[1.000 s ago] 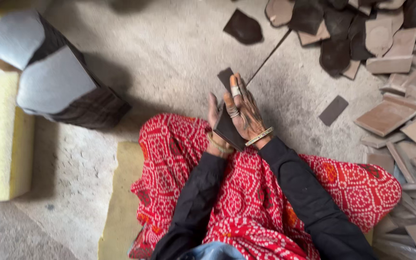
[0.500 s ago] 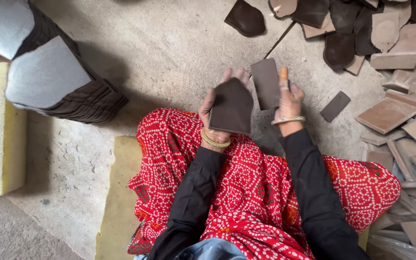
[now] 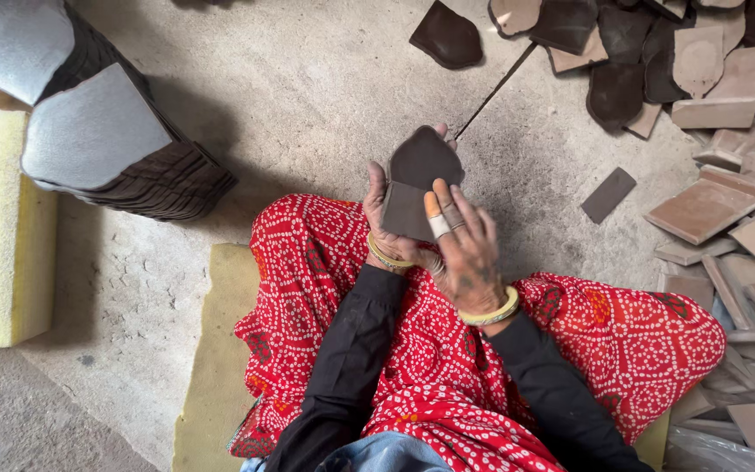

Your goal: The person sits on a mat and sands the edges and surfaces of small, dark, flat clay pieces using a rectangular sanding block. They hold each piece with one hand and rub it against the block with the other, then place the finished piece onto a nearby stack.

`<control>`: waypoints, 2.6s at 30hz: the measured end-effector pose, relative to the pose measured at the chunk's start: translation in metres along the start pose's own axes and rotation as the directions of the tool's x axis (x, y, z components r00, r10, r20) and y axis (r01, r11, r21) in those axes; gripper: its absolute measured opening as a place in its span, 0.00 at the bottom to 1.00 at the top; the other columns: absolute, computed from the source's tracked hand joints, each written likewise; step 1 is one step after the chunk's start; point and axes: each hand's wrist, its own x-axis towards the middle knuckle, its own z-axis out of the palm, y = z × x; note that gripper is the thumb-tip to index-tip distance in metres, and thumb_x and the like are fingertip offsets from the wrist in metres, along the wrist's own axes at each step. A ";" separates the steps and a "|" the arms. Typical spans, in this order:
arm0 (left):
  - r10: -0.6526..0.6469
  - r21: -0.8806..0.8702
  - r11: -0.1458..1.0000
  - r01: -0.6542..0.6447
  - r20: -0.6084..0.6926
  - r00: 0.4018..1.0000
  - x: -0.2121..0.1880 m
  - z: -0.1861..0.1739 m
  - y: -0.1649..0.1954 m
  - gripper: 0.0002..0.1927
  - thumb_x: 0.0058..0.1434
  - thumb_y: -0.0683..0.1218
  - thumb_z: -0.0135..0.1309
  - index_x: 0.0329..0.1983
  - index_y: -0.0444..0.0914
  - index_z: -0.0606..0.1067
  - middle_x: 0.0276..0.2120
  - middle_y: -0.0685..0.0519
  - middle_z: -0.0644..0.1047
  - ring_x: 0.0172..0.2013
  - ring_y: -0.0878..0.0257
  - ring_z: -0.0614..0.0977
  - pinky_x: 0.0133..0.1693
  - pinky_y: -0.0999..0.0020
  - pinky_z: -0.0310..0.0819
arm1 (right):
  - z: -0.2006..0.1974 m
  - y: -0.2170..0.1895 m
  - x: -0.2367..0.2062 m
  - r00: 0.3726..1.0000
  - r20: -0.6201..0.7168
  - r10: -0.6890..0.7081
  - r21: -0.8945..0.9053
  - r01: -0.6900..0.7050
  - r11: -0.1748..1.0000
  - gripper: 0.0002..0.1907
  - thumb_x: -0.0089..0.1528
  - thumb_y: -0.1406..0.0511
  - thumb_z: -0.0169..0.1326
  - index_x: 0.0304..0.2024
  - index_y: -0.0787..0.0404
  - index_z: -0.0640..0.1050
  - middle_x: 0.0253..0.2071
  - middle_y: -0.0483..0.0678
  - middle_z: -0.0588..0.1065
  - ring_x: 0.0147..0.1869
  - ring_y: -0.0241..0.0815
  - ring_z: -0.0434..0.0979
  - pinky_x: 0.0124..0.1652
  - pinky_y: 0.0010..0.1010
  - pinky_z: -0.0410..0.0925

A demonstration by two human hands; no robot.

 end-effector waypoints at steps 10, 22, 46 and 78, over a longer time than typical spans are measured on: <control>-0.009 0.291 0.957 0.011 -0.008 1.000 -0.002 -0.004 0.002 0.41 0.76 0.61 0.41 0.82 0.31 0.51 0.78 0.43 0.55 0.76 0.48 0.62 0.75 0.52 0.59 | 0.000 0.001 0.023 0.999 0.033 -0.026 -0.078 0.028 0.997 0.47 0.72 0.40 0.30 0.76 0.72 0.52 0.79 0.66 0.50 0.83 0.63 0.48 0.74 0.58 0.48; 0.082 0.434 0.900 -0.044 -0.068 0.994 -0.003 0.008 -0.006 0.40 0.73 0.64 0.42 0.81 0.40 0.50 0.78 0.46 0.55 0.76 0.51 0.59 0.74 0.53 0.59 | 0.006 -0.001 0.057 0.998 0.064 0.002 -0.148 0.008 0.989 0.51 0.68 0.37 0.31 0.76 0.71 0.52 0.79 0.63 0.50 0.84 0.61 0.46 0.75 0.60 0.44; 0.240 0.338 0.914 -0.227 0.002 0.971 -0.015 -0.037 -0.002 0.33 0.83 0.59 0.33 0.80 0.33 0.57 0.72 0.39 0.64 0.70 0.47 0.68 0.69 0.49 0.66 | 0.016 -0.014 0.072 1.000 -0.020 0.023 -0.081 -0.024 0.996 0.51 0.70 0.36 0.27 0.76 0.72 0.49 0.78 0.69 0.47 0.83 0.65 0.48 0.76 0.57 0.49; 0.190 0.173 0.967 -0.188 0.007 0.982 0.005 0.020 0.013 0.48 0.68 0.73 0.45 0.80 0.39 0.54 0.77 0.43 0.55 0.75 0.43 0.57 0.73 0.49 0.58 | 0.020 -0.019 0.015 1.000 0.005 0.012 -0.137 -0.011 0.991 0.44 0.72 0.43 0.34 0.78 0.66 0.50 0.80 0.60 0.50 0.84 0.60 0.51 0.76 0.56 0.52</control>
